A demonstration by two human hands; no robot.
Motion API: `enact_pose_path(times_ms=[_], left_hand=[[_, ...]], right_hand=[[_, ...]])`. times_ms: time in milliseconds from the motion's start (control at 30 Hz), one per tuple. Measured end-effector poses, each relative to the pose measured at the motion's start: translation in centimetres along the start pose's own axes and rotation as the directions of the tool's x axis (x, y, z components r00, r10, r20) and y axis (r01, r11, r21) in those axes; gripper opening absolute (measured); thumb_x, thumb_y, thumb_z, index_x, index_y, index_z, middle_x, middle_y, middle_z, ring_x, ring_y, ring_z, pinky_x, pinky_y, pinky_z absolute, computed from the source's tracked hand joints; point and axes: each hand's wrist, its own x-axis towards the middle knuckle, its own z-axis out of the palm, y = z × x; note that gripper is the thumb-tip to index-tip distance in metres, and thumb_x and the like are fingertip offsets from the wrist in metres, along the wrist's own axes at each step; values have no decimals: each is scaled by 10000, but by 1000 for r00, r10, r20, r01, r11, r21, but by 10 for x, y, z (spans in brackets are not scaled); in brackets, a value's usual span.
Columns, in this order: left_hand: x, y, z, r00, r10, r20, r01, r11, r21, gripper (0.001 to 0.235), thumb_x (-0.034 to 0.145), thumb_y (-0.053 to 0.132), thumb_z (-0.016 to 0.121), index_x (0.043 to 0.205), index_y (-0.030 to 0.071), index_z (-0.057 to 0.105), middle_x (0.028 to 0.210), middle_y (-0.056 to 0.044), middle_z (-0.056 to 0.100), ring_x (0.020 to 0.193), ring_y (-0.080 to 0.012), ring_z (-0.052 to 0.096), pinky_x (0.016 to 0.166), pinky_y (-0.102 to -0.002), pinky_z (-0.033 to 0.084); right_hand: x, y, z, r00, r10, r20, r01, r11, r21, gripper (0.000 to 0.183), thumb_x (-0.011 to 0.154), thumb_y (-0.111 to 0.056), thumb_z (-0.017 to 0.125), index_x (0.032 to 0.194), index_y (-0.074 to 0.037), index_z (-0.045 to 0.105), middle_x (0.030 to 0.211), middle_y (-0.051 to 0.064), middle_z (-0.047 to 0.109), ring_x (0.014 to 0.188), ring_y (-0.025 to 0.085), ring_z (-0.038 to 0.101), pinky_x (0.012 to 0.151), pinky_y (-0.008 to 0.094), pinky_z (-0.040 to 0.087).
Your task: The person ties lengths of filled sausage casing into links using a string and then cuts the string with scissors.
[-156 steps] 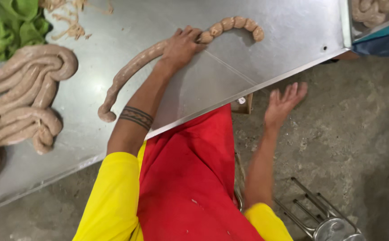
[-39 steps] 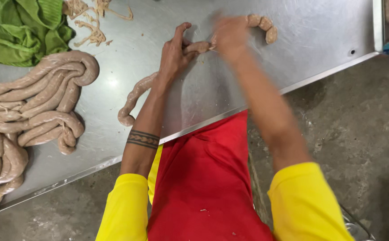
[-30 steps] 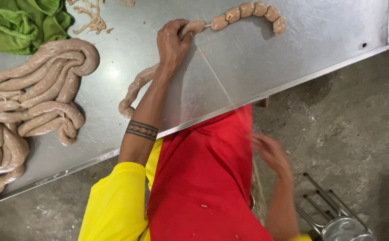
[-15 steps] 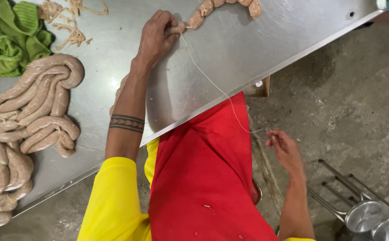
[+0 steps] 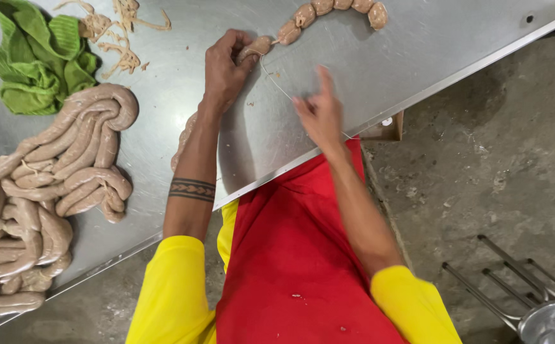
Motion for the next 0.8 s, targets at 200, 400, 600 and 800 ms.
enact_pose_path(times_ms=[200,400,600,800], left_hand=[[2,16,-3,955,-295,-24,285,939,-191,140,880,35,780,940,2,658,824,-33,697,736,-90,628,659,-261,547],[5,14,-1,951,-291,-102,263,938,-225,139,884,77,731,992,38,652,803,-24,699,705,-83,625,613,-245,533],[2,-9,11,977,-120,-177,118,993,-17,167,864,63,809,939,5,671,781,-44,706,693,-92,617,629,-258,519],[4,-30,15,967,-40,-253,55,997,52,188,880,40,799,979,25,640,768,-43,698,647,-100,609,596,-280,513]], right_hand=[[78,-19,95,961,255,-110,-243,963,115,356,880,-123,726,1223,-36,692,591,59,698,419,113,547,419,315,428],[81,-19,109,967,-37,-254,46,999,28,148,932,-139,725,959,-5,784,653,54,699,533,56,629,525,287,485],[39,-30,48,968,99,232,-151,964,219,177,986,-149,711,1076,-15,783,715,-20,698,566,38,481,492,257,388],[-161,30,-162,820,488,298,-566,768,300,567,987,-43,530,1533,-80,383,1486,-50,496,1230,127,596,1035,297,524]])
